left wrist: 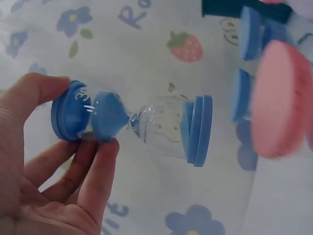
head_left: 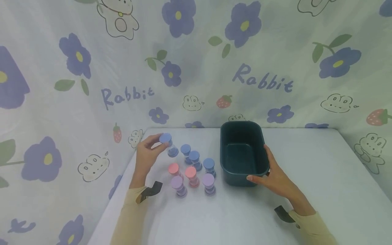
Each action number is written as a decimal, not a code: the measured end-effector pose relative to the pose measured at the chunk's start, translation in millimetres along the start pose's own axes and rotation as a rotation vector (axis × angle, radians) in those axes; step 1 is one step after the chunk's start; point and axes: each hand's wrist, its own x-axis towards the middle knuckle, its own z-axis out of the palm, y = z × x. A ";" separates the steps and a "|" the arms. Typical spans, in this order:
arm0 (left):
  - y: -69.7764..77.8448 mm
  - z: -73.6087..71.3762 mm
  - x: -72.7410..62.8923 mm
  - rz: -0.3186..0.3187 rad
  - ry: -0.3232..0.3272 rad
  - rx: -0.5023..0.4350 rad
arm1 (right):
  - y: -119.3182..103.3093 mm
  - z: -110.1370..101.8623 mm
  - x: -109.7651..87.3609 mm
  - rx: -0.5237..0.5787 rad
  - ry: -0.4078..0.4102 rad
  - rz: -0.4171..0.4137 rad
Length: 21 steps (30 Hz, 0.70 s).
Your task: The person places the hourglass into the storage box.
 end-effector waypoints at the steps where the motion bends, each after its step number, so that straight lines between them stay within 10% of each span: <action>1: 3.8 0.8 1.4 0.012 -0.004 0.000 | -0.3 -0.1 0.0 -0.001 -0.001 0.001; 21: 69.6 44.8 35.3 0.120 -0.131 -0.163 | -1.8 -1.3 0.1 0.005 -0.010 0.021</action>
